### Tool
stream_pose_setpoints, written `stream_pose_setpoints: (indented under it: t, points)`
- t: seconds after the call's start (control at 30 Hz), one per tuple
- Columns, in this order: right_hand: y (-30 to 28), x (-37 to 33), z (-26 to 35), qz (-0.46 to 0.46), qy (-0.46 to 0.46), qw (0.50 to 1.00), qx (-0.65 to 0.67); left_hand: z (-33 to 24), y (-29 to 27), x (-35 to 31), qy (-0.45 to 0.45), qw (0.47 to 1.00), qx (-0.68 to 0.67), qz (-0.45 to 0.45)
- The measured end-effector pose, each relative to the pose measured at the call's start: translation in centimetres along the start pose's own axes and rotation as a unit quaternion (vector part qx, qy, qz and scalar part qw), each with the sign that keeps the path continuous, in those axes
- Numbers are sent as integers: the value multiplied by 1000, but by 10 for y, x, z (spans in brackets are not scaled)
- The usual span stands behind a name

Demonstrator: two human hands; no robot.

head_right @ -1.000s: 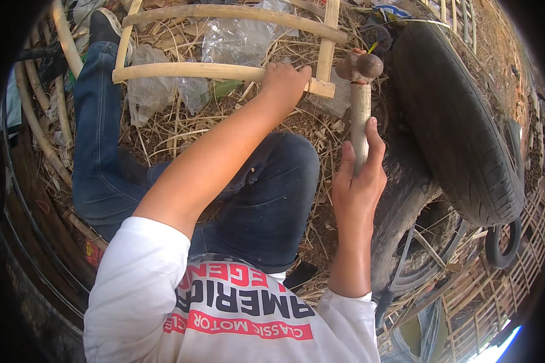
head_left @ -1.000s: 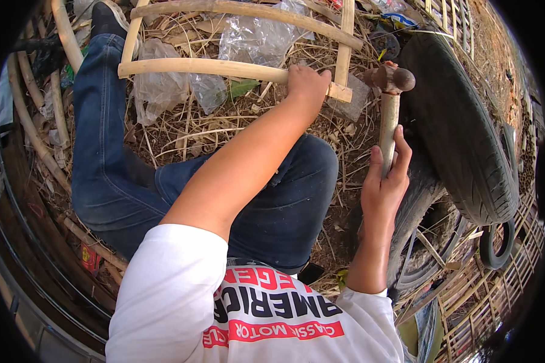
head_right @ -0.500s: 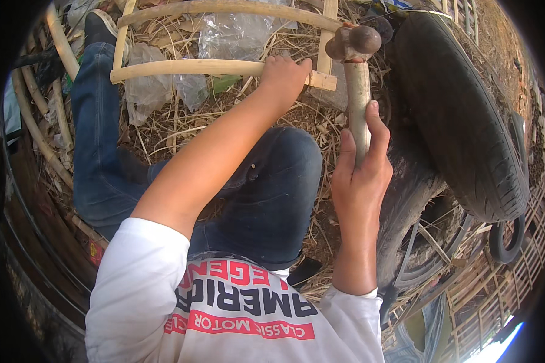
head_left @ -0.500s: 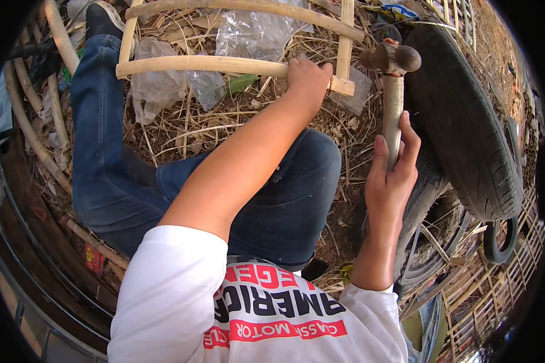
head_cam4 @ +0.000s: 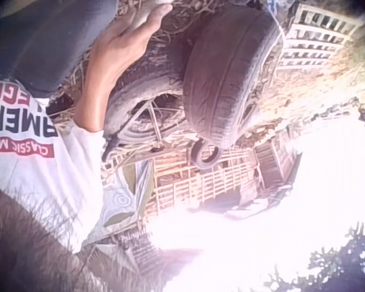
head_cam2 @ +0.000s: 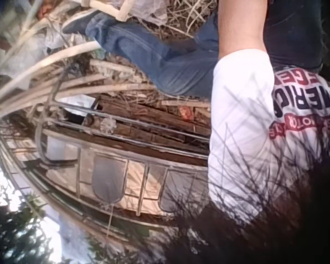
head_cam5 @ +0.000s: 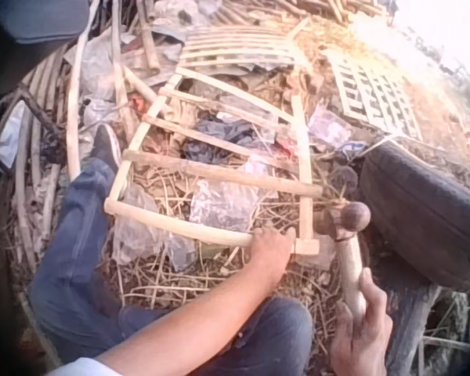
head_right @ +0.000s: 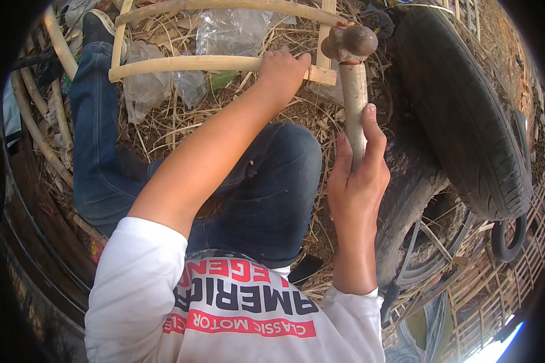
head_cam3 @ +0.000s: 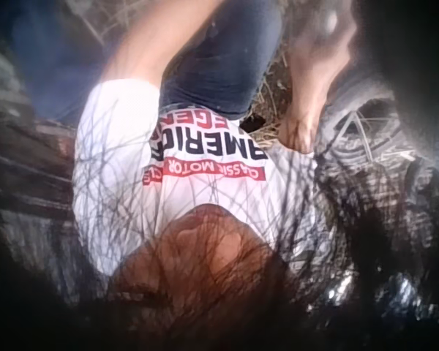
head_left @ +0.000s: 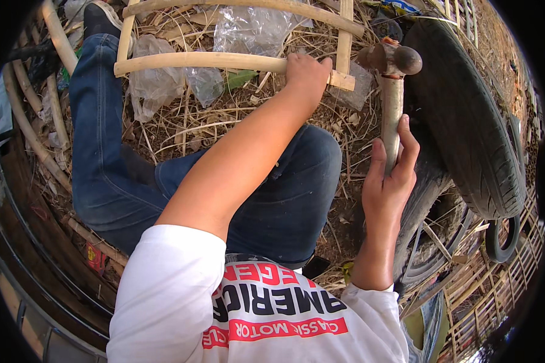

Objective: The person assembles a bamboo frame by arranging thin bamboo strips, trimming a cross-piece with a blade, and hammering a small nail into a joint.

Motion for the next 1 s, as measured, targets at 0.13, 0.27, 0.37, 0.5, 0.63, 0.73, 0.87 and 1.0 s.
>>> stream_pose_setpoints:
  t: [0.13,0.27,0.37,0.5,0.63,0.73,0.87,1.0]
  points:
    - [27,-1,-21,34,67,997,-6,-2,6,6,-14,1000,0,-4]
    - [59,-4,-45,111,68,991,-31,-4,9,11,-16,1000,18,-20]
    - [38,-2,-26,100,66,993,-22,-1,6,8,-19,999,-15,23]
    - [9,3,-5,9,-5,1000,-13,1,2,2,-3,1000,-1,9]
    - [51,1,-37,160,37,975,-151,-4,5,8,-6,1000,-7,-7]
    - [42,0,-31,153,51,983,-90,-3,7,13,-20,1000,1,-4]
    - [30,-3,-16,50,-10,997,-56,2,9,5,-16,1000,-8,1]
    - [61,2,-43,152,11,978,-145,-1,6,9,-28,999,-31,11]
Point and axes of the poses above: each hand's wrist, its own x-axis towards the middle knuckle, its own y-axis out of the palm, z = x × y, the point moved 5 cm from there along x, towards the middle knuckle, and after that the axes turned 15 degrees about -x, right-handed, at the moved point
